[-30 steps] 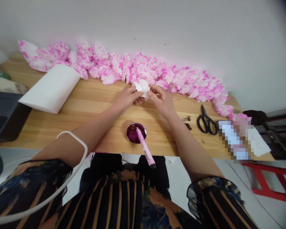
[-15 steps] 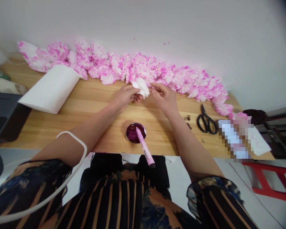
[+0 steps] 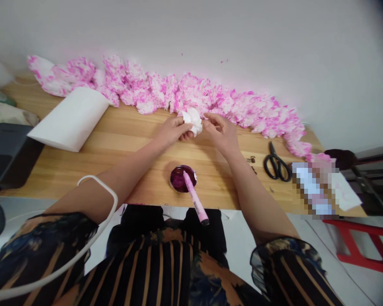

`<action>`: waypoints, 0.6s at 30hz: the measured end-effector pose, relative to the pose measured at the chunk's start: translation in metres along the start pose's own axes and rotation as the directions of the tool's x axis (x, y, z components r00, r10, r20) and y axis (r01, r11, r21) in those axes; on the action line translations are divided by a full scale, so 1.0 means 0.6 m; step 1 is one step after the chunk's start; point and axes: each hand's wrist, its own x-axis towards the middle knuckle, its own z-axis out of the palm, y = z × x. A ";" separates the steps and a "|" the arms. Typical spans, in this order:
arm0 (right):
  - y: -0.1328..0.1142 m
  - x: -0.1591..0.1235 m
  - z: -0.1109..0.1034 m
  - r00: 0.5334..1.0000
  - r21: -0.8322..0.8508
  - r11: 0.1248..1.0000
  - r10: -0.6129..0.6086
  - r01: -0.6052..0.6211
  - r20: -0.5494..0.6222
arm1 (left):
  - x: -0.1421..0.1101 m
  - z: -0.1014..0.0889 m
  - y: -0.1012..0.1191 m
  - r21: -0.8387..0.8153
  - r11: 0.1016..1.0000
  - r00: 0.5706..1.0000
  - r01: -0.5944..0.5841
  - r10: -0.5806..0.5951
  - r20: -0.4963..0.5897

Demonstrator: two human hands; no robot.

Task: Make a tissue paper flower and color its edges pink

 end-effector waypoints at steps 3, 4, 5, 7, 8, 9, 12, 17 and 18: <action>-0.012 -0.004 0.004 0.997 -0.011 0.999 -0.044 0.045 0.062 | 0.002 0.002 -0.007 0.164 0.984 0.997 -0.075 0.071 0.025; -0.016 -0.006 0.007 0.996 -0.026 0.998 -0.051 0.053 0.076 | 0.003 0.003 -0.010 0.204 0.973 0.994 -0.106 0.101 0.035; -0.018 -0.008 0.010 0.996 -0.041 0.998 -0.051 0.055 0.078 | 0.003 0.003 -0.013 0.237 0.962 0.991 -0.135 0.128 0.046; -0.019 -0.010 0.015 0.998 -0.054 0.998 -0.033 0.035 0.045 | 0.003 0.004 -0.017 0.273 0.946 0.984 -0.177 0.163 0.070; -0.018 -0.010 0.017 1.000 -0.048 0.999 -0.017 0.018 0.022 | 0.002 0.004 -0.018 0.276 0.943 0.982 -0.188 0.172 0.082; -0.017 -0.010 0.017 1.000 -0.036 0.999 -0.001 0.001 0.000 | 0.001 0.004 -0.017 0.270 0.943 0.981 -0.194 0.177 0.086; -0.016 -0.010 0.016 0.999 -0.011 1.000 0.017 -0.017 -0.052 | -0.003 0.005 -0.010 0.233 0.953 0.982 -0.191 0.184 0.052; -0.015 -0.010 0.015 0.998 -0.029 1.000 0.002 -0.004 -0.070 | -0.008 0.005 0.006 0.152 0.978 0.989 -0.142 0.145 -0.006; -0.014 -0.010 0.015 0.998 -0.031 1.000 0.001 -0.003 -0.065 | -0.009 0.006 0.007 0.139 0.980 0.990 -0.140 0.142 -0.005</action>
